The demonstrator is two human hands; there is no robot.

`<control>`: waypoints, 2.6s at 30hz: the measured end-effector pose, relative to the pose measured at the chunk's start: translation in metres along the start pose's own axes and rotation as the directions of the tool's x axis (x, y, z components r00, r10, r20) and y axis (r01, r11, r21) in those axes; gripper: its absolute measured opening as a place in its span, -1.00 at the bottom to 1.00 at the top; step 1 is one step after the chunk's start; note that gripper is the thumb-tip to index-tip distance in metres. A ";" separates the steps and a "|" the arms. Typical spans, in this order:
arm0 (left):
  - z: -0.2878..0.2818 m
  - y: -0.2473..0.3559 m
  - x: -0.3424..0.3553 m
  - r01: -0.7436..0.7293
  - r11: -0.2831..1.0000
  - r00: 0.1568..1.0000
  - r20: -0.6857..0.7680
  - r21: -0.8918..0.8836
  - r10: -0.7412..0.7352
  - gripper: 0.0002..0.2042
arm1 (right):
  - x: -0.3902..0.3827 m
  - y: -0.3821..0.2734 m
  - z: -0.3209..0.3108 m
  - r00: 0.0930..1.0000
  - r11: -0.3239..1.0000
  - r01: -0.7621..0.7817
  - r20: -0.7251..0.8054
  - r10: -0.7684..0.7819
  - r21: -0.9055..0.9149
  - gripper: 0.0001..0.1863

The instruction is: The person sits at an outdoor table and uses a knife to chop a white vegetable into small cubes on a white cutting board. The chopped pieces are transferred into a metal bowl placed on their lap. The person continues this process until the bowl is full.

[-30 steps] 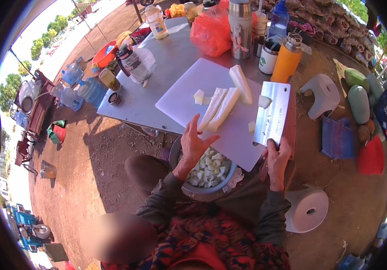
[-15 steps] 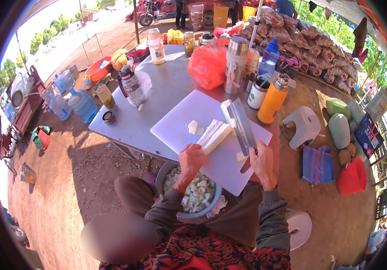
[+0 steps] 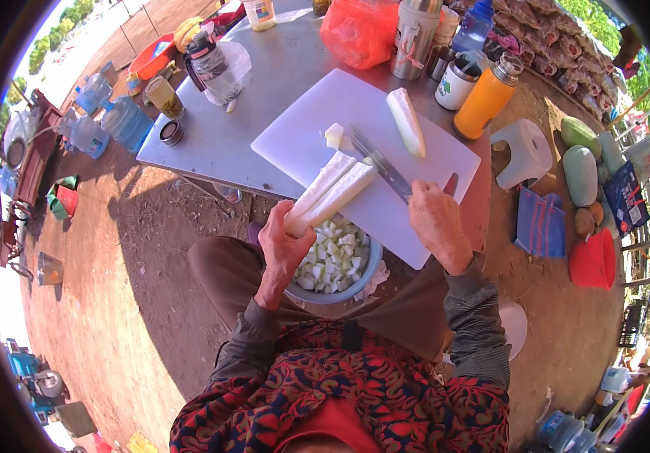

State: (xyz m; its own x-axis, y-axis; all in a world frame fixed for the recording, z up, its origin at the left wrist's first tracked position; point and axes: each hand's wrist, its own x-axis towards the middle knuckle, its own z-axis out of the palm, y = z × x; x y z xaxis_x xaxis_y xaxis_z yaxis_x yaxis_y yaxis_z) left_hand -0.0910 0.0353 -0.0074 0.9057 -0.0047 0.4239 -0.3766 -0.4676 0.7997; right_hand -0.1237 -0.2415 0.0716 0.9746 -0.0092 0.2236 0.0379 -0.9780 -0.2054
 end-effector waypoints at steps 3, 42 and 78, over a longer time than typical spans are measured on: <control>0.001 -0.004 0.002 0.093 0.988 0.996 0.025 -0.126 -0.090 -0.53 | -0.003 -0.008 0.007 0.997 0.999 0.007 0.078 -0.004 -0.037 -0.87; 0.000 -0.023 0.017 -0.048 0.989 0.997 0.060 -0.140 0.057 -0.55 | 0.082 -0.003 0.039 0.974 0.982 0.153 0.153 -0.169 0.107 -0.87; 0.001 -0.018 0.019 -0.125 0.990 0.985 0.111 -0.061 0.132 -0.51 | 0.059 -0.037 -0.021 0.931 0.969 0.247 0.273 -0.242 0.018 -0.86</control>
State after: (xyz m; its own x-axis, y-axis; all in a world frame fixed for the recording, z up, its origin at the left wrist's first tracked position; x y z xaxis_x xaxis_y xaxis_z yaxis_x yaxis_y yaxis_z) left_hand -0.0672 0.0428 -0.0146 0.8642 -0.1642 0.4755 -0.4983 -0.4090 0.7644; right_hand -0.0719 -0.2103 0.1127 0.9584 0.2854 -0.0020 0.2814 -0.9461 -0.1605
